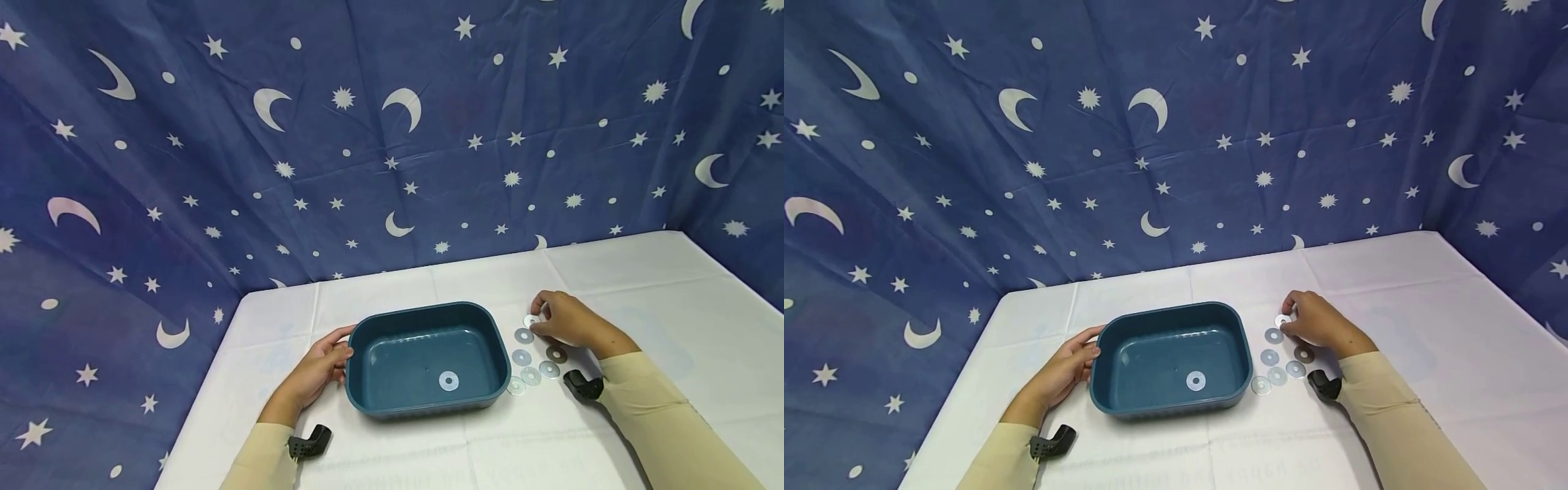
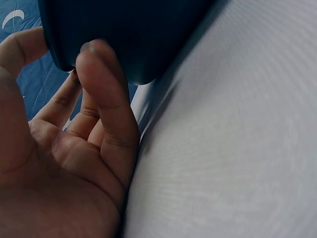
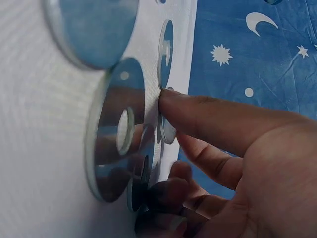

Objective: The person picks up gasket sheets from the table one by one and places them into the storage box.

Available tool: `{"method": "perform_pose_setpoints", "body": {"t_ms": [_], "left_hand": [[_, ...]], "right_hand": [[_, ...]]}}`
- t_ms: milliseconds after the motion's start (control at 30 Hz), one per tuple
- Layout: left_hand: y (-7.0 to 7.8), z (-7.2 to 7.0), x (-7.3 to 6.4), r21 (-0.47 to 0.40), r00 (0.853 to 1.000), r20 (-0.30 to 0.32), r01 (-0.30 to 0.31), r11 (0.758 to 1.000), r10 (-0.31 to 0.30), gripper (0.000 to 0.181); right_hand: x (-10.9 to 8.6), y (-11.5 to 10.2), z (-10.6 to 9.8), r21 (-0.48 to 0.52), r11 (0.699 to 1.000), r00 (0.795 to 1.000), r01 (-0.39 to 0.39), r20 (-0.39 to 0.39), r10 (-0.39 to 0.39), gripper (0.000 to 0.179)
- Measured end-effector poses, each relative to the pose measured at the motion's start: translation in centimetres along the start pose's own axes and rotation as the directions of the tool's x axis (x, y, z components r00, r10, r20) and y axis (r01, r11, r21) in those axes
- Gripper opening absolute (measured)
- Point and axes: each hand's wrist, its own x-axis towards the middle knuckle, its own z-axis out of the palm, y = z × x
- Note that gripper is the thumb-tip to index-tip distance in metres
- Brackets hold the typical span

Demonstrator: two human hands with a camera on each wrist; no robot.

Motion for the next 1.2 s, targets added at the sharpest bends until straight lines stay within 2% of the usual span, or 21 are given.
{"method": "perform_pose_setpoints", "body": {"t_ms": [167,300,833,1200], "left_hand": [[-0.1,-0.1,0.1,0.008,1.000,0.003,-0.010,1.000,0.010,0.057],[-0.1,0.0,0.1,0.005,1.000,0.004,-0.007,1.000,0.007,0.057],[0.0,0.0,0.0,-0.006,1.000,0.011,-0.017,1.000,0.017,0.058],[-0.1,0.0,-0.2,-0.008,1.000,0.002,-0.003,1.000,0.003,0.058]], "right_hand": [[0.2,-0.2,0.0,-0.032,0.999,0.999,0.036,-0.031,-0.037,0.029],[0.2,-0.3,0.1,-0.023,0.999,0.999,0.037,-0.027,-0.037,0.028],[-0.3,-0.9,-0.2,0.025,1.000,1.000,-0.011,0.029,0.011,0.026],[-0.4,-1.5,-0.4,0.063,0.996,0.998,0.069,0.011,-0.069,0.024]]}}
